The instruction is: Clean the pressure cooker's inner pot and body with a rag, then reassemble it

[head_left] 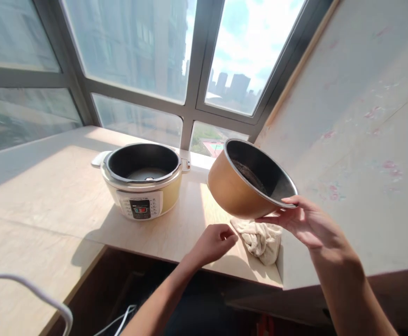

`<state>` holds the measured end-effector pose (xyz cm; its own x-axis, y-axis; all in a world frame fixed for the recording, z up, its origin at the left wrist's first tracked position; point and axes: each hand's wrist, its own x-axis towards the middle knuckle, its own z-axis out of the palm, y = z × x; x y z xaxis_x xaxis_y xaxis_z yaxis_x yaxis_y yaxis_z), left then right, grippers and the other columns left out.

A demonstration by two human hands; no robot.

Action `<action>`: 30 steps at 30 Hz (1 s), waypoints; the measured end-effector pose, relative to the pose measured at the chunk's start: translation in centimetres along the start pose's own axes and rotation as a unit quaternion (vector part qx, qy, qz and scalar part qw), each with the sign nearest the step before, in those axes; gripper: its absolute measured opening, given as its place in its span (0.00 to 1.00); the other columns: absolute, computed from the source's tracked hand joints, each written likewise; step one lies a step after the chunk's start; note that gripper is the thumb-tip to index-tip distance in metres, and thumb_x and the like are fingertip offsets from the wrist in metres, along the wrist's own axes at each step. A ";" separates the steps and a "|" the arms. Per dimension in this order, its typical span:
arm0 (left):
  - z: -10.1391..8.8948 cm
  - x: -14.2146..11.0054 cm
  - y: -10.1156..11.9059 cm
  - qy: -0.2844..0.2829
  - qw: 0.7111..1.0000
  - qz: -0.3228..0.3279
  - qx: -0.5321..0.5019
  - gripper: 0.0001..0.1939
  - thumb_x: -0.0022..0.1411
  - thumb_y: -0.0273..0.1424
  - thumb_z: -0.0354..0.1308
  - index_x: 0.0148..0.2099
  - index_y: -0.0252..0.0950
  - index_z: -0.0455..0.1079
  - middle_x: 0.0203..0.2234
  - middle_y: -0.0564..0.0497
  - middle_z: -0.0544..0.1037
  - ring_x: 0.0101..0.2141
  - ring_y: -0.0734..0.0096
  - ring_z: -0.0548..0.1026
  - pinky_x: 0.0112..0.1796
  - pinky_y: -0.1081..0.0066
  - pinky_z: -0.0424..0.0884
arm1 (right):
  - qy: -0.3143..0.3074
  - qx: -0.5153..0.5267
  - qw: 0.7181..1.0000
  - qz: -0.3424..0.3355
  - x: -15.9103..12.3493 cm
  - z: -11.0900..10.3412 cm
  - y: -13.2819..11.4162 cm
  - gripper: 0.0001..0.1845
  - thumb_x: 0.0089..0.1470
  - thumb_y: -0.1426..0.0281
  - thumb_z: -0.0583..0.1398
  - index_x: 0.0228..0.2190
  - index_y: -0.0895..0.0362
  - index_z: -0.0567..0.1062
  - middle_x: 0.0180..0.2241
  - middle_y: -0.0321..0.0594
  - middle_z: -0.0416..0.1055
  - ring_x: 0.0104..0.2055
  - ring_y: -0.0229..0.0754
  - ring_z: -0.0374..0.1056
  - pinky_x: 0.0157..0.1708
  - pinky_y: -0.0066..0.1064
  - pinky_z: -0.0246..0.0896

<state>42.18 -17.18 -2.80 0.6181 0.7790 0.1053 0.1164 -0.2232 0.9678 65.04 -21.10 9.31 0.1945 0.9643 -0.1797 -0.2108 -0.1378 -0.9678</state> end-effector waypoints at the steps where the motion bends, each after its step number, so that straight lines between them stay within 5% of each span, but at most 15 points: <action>1: -2.0 -1.2 1.4 -0.020 0.998 -0.025 -0.048 0.16 0.63 0.42 0.60 0.27 0.38 0.73 0.23 0.49 0.77 0.26 0.63 0.74 0.29 0.64 0.67 | -0.008 0.016 1.000 0.019 0.2 0.4 -0.5 0.04 0.43 0.67 0.67 0.25 0.53 0.80 0.26 0.42 0.80 0.33 0.57 0.79 0.50 0.62 0.75; 4: -8.0 -4.1 5.7 0.022 0.988 0.011 -0.151 0.21 0.62 0.49 0.61 0.30 0.36 0.77 0.17 0.53 0.70 0.21 0.72 0.66 0.26 0.69 0.63 | -0.016 0.038 0.999 0.007 0.7 2.0 -2.0 0.02 0.44 0.68 0.66 0.24 0.52 0.80 0.29 0.43 0.82 0.35 0.57 0.79 0.50 0.64 0.74; 8: -14.8 -4.5 9.3 0.324 0.914 0.161 -0.185 0.19 0.63 0.47 0.60 0.43 0.35 0.78 0.29 0.49 0.78 0.33 0.67 0.75 0.35 0.69 0.70 | -0.057 0.039 0.997 -0.019 1.8 5.4 -4.0 0.07 0.45 0.70 0.65 0.30 0.52 0.82 0.34 0.43 0.84 0.40 0.59 0.79 0.51 0.67 0.73; 10: -17.4 -3.4 10.0 0.396 0.886 0.193 -0.147 0.24 0.63 0.48 0.60 0.52 0.36 0.75 0.45 0.44 0.81 0.49 0.58 0.78 0.47 0.64 0.73 | -0.101 0.035 0.994 -0.023 2.4 7.8 -4.8 0.09 0.44 0.71 0.65 0.31 0.53 0.82 0.33 0.43 0.83 0.39 0.59 0.79 0.51 0.68 0.72; 13: -20.3 -1.7 10.8 0.408 0.885 0.202 -0.095 0.31 0.66 0.53 0.58 0.62 0.39 0.69 0.63 0.41 0.72 0.66 0.51 0.66 0.63 0.54 0.63 | -0.139 0.050 0.989 -0.029 3.7 11.6 -5.4 0.09 0.42 0.74 0.64 0.29 0.54 0.80 0.29 0.42 0.81 0.37 0.56 0.78 0.50 0.68 0.73; 15: -21.5 -1.1 11.5 0.408 0.887 0.203 -0.072 0.33 0.66 0.56 0.57 0.63 0.40 0.68 0.67 0.42 0.69 0.69 0.49 0.61 0.66 0.52 0.58 | -0.147 0.062 0.987 -0.024 4.7 14.1 -5.5 0.09 0.40 0.75 0.64 0.29 0.55 0.79 0.27 0.41 0.79 0.35 0.54 0.77 0.48 0.67 0.75; 21: -24.0 -1.2 13.1 0.385 0.884 0.261 -0.051 0.27 0.66 0.55 0.57 0.52 0.37 0.74 0.48 0.44 0.80 0.56 0.49 0.74 0.58 0.56 0.69 | -0.179 0.053 0.982 -0.033 7.6 20.7 -4.9 0.11 0.36 0.75 0.64 0.26 0.53 0.71 0.24 0.36 0.72 0.29 0.48 0.71 0.33 0.56 0.81; 30: -28.2 -1.2 7.9 0.485 0.838 0.213 -0.133 0.24 0.58 0.38 0.57 0.55 0.38 0.71 0.48 0.48 0.80 0.52 0.55 0.76 0.59 0.58 0.69 | -0.182 -0.080 0.974 -0.108 10.9 27.2 -4.1 0.17 0.35 0.68 0.65 0.30 0.52 0.66 0.26 0.31 0.65 0.29 0.38 0.60 0.25 0.32 0.71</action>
<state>20.45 -3.32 11.13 -0.3781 0.8009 0.4644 -0.2118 -0.5631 0.7988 41.94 -3.83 16.09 -0.1415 0.9870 0.0766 -0.0451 0.0709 -0.9965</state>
